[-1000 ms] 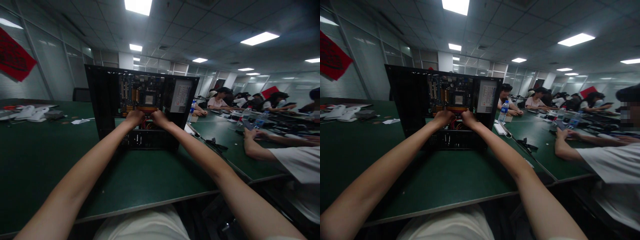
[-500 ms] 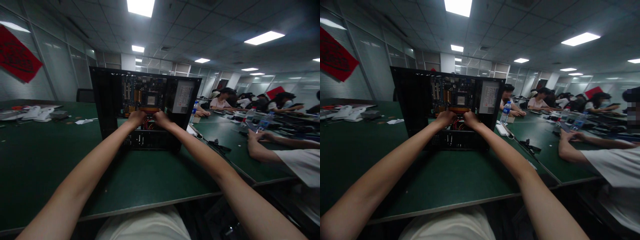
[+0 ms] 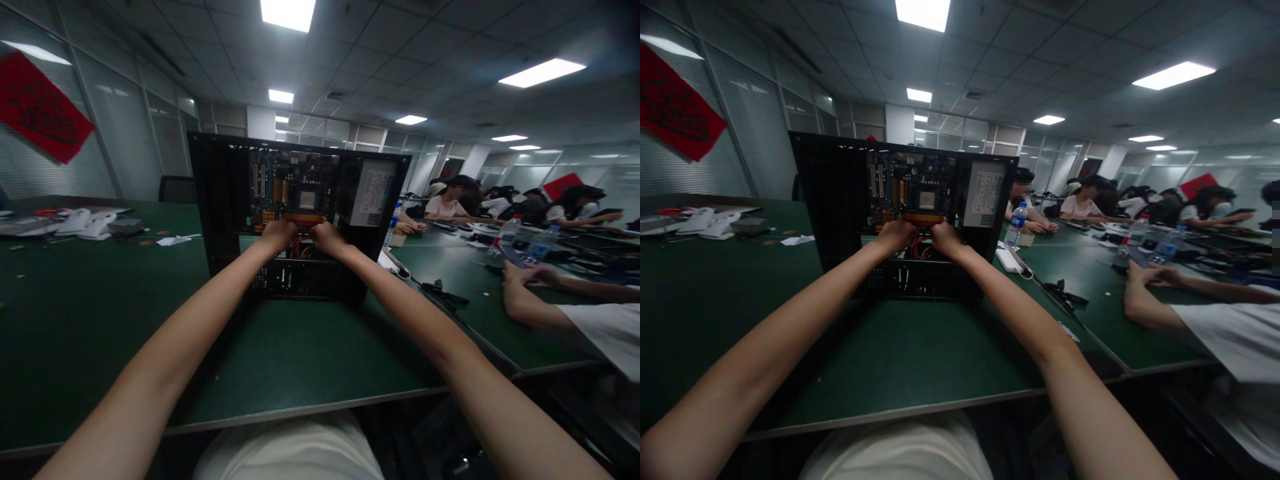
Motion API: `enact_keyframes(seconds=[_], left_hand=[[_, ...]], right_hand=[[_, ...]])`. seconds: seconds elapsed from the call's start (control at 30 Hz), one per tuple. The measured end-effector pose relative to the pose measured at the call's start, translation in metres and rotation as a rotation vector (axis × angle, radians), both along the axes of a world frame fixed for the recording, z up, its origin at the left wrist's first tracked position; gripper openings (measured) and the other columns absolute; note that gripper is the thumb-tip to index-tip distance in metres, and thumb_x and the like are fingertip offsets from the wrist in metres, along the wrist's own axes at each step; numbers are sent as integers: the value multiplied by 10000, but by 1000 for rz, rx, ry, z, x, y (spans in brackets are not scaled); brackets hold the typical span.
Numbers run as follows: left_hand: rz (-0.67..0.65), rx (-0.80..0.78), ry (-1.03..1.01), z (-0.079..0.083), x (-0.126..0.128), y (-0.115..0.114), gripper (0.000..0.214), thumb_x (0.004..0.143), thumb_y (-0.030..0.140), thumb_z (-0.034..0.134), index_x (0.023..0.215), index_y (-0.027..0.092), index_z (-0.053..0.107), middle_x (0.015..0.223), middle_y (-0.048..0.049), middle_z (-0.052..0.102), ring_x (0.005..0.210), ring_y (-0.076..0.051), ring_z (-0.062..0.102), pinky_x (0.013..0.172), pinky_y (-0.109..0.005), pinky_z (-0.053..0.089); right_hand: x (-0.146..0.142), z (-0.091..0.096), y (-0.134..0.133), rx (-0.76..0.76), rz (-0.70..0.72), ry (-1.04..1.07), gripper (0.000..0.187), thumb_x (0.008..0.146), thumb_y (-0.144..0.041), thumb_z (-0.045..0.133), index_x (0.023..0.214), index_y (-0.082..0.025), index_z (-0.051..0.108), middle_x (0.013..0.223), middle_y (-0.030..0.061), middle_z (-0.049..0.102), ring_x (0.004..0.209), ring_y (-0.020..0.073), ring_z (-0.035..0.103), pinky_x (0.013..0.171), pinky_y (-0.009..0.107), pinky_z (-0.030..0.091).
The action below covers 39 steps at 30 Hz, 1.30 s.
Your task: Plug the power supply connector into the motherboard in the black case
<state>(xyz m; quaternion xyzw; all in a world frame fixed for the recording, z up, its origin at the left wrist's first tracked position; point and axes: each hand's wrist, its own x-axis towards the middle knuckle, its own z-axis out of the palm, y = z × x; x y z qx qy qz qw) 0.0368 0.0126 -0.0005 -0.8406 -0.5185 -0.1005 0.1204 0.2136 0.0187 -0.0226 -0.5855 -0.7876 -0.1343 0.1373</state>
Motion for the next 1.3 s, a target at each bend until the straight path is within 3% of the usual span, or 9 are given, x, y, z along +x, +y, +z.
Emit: enact_keyframes(seconds=[0.47,0.57,0.8,0.97,1.17,1.23,1.3], left_hand=[[-8,21,-5,-1,3,1,395,994,260,476,1184,123,794,1237,-238,746,1170,-370,706,959,-427,542],[-26,21,-13,-3,0,0,392,999,275,470,1168,156,802,1211,-213,761,1131,-353,724,925,-407,548],[-77,75,-85,-10,-14,-1,391,1025,322,441,1162,255,801,1177,-115,790,1105,-284,738,867,-335,534],[-150,93,-183,-11,-22,-6,399,1039,386,456,1162,228,801,1123,-108,808,1070,-280,746,832,-329,515],[-257,75,-188,-13,-31,-24,407,1056,404,455,1102,206,807,1096,-109,812,982,-277,752,772,-335,509],[-274,100,-146,-19,-35,-36,443,1075,404,410,1084,192,799,1080,-113,809,950,-269,750,772,-341,516],[-290,101,-56,-29,-40,-48,483,1088,415,364,1062,179,785,1057,-116,803,903,-263,747,757,-347,526]], right_hand=[[2,0,7,20,25,6,292,911,-55,568,1056,-107,816,1091,165,782,1027,260,719,838,283,505],[0,2,1,18,38,4,308,942,-73,542,1074,-110,818,1118,174,779,1061,263,713,874,291,503],[-6,7,-16,39,99,-24,314,1044,-169,468,1094,-133,776,1130,157,776,1051,259,724,797,288,459],[-5,9,-35,75,198,-90,328,1082,-206,418,1142,-133,733,1156,148,763,1041,243,716,791,291,437],[47,30,-95,269,341,-151,428,1107,-358,373,1277,-212,737,1077,131,771,992,231,706,893,363,507],[72,45,-113,482,320,-20,476,1108,-444,368,1208,-232,783,993,133,772,937,217,719,871,389,534],[95,60,-119,818,233,230,586,1111,-505,308,1155,-198,806,966,156,767,907,221,732,830,427,535]])
